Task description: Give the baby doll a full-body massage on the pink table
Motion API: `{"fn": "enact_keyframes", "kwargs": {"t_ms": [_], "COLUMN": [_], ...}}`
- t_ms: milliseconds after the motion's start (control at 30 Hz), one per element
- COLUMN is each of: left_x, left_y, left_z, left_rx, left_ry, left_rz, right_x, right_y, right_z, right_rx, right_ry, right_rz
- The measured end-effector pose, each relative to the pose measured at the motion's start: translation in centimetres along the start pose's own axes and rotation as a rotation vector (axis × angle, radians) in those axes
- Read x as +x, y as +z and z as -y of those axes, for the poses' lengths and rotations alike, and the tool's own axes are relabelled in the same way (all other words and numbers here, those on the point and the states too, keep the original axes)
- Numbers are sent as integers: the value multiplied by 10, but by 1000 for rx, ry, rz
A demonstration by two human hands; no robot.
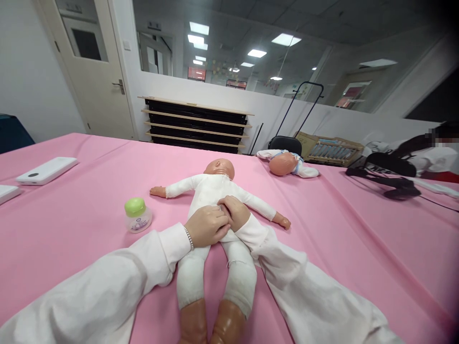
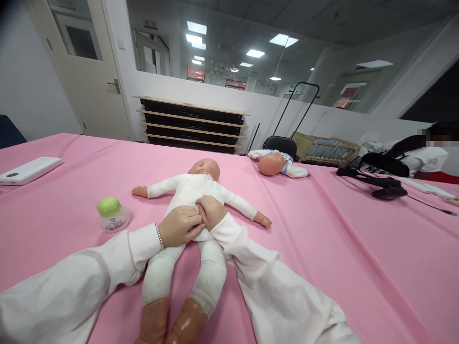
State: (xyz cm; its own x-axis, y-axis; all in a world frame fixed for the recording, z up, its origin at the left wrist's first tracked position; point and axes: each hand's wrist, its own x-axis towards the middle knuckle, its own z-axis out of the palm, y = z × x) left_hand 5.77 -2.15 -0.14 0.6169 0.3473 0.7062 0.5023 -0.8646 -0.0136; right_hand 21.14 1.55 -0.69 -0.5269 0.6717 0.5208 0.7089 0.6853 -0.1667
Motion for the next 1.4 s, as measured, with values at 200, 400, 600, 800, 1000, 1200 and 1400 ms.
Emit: {"fn": "enact_keyframes", "kwargs": {"t_ms": [200,400,600,800,1000,1200,1400], "left_x": [0,0,-1,-1,-1,0,0], "left_y": [-1,-1,0,0,-1,-1,-1], "left_z": [0,0,1,1,1,1,1], "left_rx": [4,-1,-8,-9,-6,-5,-6], "left_ry": [4,-8,-7,-6,-8,-1,2], "left_rz": [3,15,20,13,25,13,-8], "right_x": [1,-1,-1,0,0,1,0], "right_y": [0,1,-1,-2,-2,-2,-2], "right_z": [-1,11,13,14,15,14,13], "right_rx": [-3,-1,15,15,0,4,27], "right_ry": [-8,29,31,38,45,45,41], "right_rz": [3,-33,-36,-32,-26,-25,-37]}}
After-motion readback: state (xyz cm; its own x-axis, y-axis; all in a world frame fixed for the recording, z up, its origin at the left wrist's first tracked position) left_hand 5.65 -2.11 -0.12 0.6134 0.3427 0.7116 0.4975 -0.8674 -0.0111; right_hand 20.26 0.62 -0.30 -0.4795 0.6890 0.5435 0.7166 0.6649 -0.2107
